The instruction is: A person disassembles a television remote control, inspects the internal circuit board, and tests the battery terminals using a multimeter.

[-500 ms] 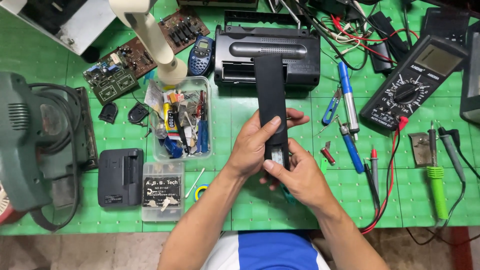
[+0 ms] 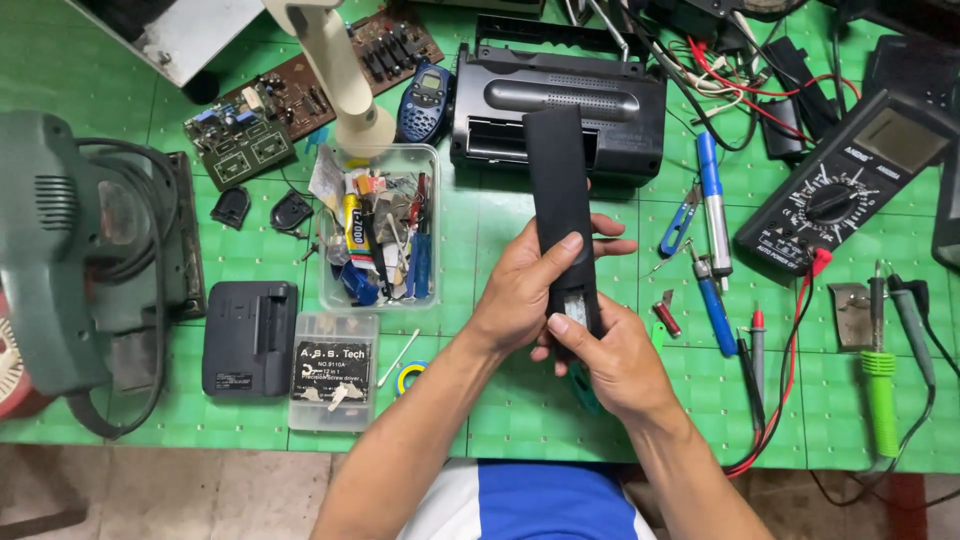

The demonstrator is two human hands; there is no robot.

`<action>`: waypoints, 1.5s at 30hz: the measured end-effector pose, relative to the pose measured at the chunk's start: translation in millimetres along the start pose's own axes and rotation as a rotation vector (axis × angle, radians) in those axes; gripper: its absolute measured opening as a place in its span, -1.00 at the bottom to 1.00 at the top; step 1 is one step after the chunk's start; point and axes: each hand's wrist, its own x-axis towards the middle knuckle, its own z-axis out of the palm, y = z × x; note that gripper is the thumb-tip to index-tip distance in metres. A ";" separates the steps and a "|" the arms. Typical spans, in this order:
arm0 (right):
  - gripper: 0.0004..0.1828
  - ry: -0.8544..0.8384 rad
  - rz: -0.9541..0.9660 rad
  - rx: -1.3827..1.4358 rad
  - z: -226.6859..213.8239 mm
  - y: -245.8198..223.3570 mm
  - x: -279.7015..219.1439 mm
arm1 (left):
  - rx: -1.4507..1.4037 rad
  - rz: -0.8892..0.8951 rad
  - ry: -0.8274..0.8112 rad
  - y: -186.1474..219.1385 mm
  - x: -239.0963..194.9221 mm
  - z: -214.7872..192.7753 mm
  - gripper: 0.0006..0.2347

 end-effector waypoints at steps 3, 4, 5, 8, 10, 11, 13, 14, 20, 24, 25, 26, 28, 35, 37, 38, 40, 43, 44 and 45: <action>-0.85 0.010 0.001 -0.004 2.6 -0.4 -0.3 | 0.018 -0.013 0.004 5.7 -1.4 4.2 -0.78; -0.85 0.008 0.002 -0.004 4.0 -2.0 -0.5 | 0.018 -0.011 0.006 6.1 -1.2 3.7 -0.78; -0.86 0.016 0.000 -0.016 5.2 -3.5 -1.1 | 0.027 -0.013 0.005 6.3 -1.1 3.3 -0.79; -0.87 0.024 -0.002 -0.030 6.5 -5.0 -1.6 | 0.044 -0.020 0.005 7.0 -0.4 2.8 -0.78; -0.88 0.025 -0.004 -0.032 7.8 -6.6 -2.3 | 0.053 -0.026 0.002 4.4 1.2 -0.1 -0.77; -0.86 0.028 -0.002 -0.039 9.0 -8.1 -3.5 | 0.047 -0.036 0.004 1.4 1.7 -2.9 -0.76; -0.85 0.034 0.001 -0.046 8.6 -11.4 -7.0 | 0.039 -0.047 0.005 -1.9 3.2 -6.0 -0.76; -0.83 0.003 0.020 -0.034 7.1 -13.2 -9.2 | 0.009 -0.045 0.013 -2.0 4.1 -6.4 -0.76; -0.83 -0.081 0.052 -0.112 -1.2 -15.5 -17.5 | -0.064 -0.030 0.025 -2.9 5.2 -11.0 -0.79; -0.83 -0.089 0.072 -0.121 -7.5 -5.0 -17.8 | -0.086 -0.033 0.029 -7.6 5.4 -13.9 -0.79; -0.83 -0.088 0.072 -0.119 -7.1 -4.6 -18.1 | -0.085 -0.035 0.029 -7.4 5.1 -13.9 -0.79; -0.84 -0.091 0.063 -0.114 -6.7 -4.2 -18.4 | -0.083 -0.037 0.035 -7.2 4.9 -14.0 -0.79; -0.84 -0.089 0.052 -0.109 -7.7 -3.6 -18.4 | -0.082 -0.042 0.038 -6.9 5.0 -12.8 -0.79; -0.83 -0.153 0.039 -0.078 -8.6 -8.5 -18.5 | -0.123 -0.050 0.036 0.2 4.0 -7.3 -0.80; -0.81 -0.170 0.045 -0.064 -11.6 -11.3 -22.0 | -0.141 -0.051 0.030 6.7 3.7 -2.5 -0.79; -0.75 -0.191 0.060 -0.026 -15.1 -10.4 -23.9 | -0.140 -0.050 0.035 11.9 3.4 1.0 -0.79; -0.67 -0.208 0.077 0.012 -19.2 -7.1 -26.8 | -0.140 -0.053 0.041 16.9 1.8 4.4 -0.79; -0.62 -0.202 0.051 -0.010 -21.7 -1.5 -27.3 | -0.145 -0.064 0.035 14.6 2.4 4.0 -0.79; -0.62 -0.191 0.042 -0.009 -22.1 0.8 -28.1 | -0.151 -0.066 0.034 12.4 2.9 2.5 -0.79; -0.61 -0.180 0.034 -0.008 -22.1 3.4 -29.0 | -0.157 -0.067 0.033 10.6 3.1 0.8 -0.79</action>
